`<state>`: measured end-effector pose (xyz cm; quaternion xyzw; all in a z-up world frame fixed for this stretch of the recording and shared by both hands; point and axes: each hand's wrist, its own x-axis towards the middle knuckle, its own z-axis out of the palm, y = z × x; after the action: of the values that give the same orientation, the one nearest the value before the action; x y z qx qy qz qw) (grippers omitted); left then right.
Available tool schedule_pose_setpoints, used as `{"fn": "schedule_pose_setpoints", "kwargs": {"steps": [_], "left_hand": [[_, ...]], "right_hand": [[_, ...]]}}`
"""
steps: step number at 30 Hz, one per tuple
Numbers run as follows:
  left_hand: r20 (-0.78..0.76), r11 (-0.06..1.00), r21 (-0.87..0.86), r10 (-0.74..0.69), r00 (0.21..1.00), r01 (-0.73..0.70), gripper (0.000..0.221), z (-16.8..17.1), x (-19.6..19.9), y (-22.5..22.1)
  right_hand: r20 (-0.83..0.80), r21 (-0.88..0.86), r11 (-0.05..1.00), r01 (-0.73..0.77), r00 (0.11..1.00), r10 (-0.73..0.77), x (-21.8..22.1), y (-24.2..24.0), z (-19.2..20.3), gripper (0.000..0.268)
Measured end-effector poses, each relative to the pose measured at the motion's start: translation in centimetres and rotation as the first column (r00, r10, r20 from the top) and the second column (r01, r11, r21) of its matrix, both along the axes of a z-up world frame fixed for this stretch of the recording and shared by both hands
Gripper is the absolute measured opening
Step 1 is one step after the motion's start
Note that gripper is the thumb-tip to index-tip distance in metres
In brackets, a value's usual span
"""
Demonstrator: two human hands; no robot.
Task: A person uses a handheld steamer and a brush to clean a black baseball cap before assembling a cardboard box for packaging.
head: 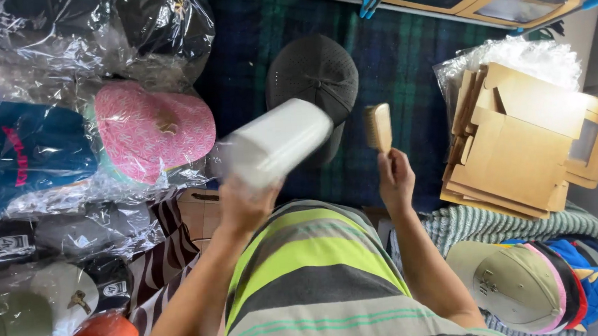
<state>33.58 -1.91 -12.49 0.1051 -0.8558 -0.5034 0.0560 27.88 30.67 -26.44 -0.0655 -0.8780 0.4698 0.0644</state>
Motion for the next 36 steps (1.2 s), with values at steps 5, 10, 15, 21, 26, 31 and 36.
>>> {"fn": "schedule_pose_setpoints", "kwargs": {"steps": [5,10,15,21,26,31,36], "left_hand": [[0.124,0.702,0.458,0.557,0.821,-0.545,0.023,-5.2,0.2,-6.0],[0.171,0.557,0.648,0.558,0.812,-0.519,0.029,-14.2,-5.5,-9.3],[0.274,0.388,0.759,0.538,0.797,-0.523,0.041,-19.5,-10.0,-9.1],[0.366,0.310,0.755,0.533,0.763,-0.579,0.042,-19.6,-10.9,-9.8],[0.395,0.463,0.664,0.449,0.801,-0.587,0.050,-20.7,-11.1,-11.0],[0.380,0.616,0.528,0.444,0.812,-0.584,0.052,-19.4,-11.1,-10.4],[0.200,0.738,0.000,0.661,0.724,-0.674,0.069,-21.7,-10.2,-9.0]], "right_hand": [[-0.150,0.027,0.974,-0.226,0.962,0.228,1.7,-2.1,1.7,0.014],[-0.305,0.315,0.822,-0.474,0.770,0.561,1.7,-5.4,3.0,0.022],[-0.162,0.527,0.723,-0.447,0.782,0.602,-0.6,-4.2,1.6,0.029],[0.309,0.180,0.982,0.066,0.943,-0.120,0.9,5.8,-2.3,0.041],[0.380,-0.079,0.961,0.265,0.899,-0.216,-3.7,2.2,-7.0,0.028],[0.368,0.122,0.987,0.108,0.918,-0.145,-8.0,-0.9,-6.3,0.047],[0.390,0.294,0.943,0.156,0.881,-0.268,-9.5,-0.1,-9.2,0.038]]}}
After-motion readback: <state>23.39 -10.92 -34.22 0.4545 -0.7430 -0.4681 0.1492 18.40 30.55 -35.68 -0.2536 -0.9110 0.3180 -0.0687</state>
